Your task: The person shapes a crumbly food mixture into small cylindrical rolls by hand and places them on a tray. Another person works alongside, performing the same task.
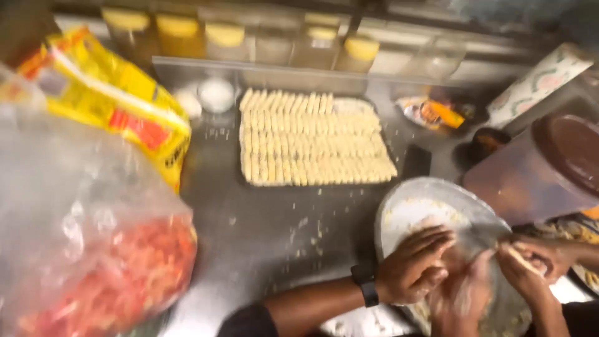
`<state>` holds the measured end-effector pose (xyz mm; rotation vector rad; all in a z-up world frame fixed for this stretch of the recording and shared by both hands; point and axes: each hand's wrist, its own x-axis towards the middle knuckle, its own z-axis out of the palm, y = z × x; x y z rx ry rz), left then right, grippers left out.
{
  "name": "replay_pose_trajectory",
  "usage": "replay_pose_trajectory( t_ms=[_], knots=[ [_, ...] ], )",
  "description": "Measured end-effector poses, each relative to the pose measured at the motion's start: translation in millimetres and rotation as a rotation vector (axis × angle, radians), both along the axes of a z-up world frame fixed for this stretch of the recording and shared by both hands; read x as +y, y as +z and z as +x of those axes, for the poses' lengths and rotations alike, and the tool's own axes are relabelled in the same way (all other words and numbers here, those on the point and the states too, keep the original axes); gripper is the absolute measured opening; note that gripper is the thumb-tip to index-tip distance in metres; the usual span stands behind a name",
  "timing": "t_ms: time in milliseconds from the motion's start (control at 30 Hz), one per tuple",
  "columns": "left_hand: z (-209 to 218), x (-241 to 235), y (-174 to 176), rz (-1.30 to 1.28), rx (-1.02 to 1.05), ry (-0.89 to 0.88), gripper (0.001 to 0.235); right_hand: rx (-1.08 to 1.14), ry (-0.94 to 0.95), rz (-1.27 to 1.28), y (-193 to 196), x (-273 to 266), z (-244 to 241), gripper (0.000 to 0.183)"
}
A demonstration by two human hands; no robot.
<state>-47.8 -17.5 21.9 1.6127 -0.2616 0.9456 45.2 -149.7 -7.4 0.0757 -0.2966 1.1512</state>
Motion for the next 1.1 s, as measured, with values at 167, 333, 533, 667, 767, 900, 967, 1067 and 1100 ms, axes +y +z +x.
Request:
replay_pose_trajectory(
  t_ms=[167,333,533,667,767,900,967,1067,1100],
  knots=[
    [-6,12,15,-0.187,0.11,-0.005,0.05,-0.474,-0.724,-1.015,23,44,-68,0.07],
    [-11,-1,-14,0.035,-0.091,0.015,0.042,-0.857,-0.706,-0.499,-185,-42,96,0.074],
    [-16,-2,-22,-0.004,-0.001,-0.041,0.046,-0.404,-0.644,-0.804,-7,25,-34,0.082],
    [-13,11,-17,-0.066,0.058,-0.122,0.056,-0.323,-0.69,-0.96,0,39,-72,0.073],
    [-29,-4,-8,-0.018,-0.029,-0.165,0.057,-0.035,-0.629,-0.91,-62,-51,17,0.069],
    [-17,14,3,-0.028,-0.046,-0.141,0.059,0.485,-0.469,-0.709,-56,-110,222,0.066],
    [-25,8,0,0.077,-0.049,-0.074,0.059,0.744,-0.383,-0.609,-91,-130,248,0.067],
    [-24,7,10,-0.036,0.003,-0.182,0.061,1.014,-0.242,-0.506,-96,-129,270,0.048],
    [-20,9,2,-0.028,-0.001,-0.184,0.061,1.011,-0.241,-0.497,-72,-111,265,0.048]
  ],
)
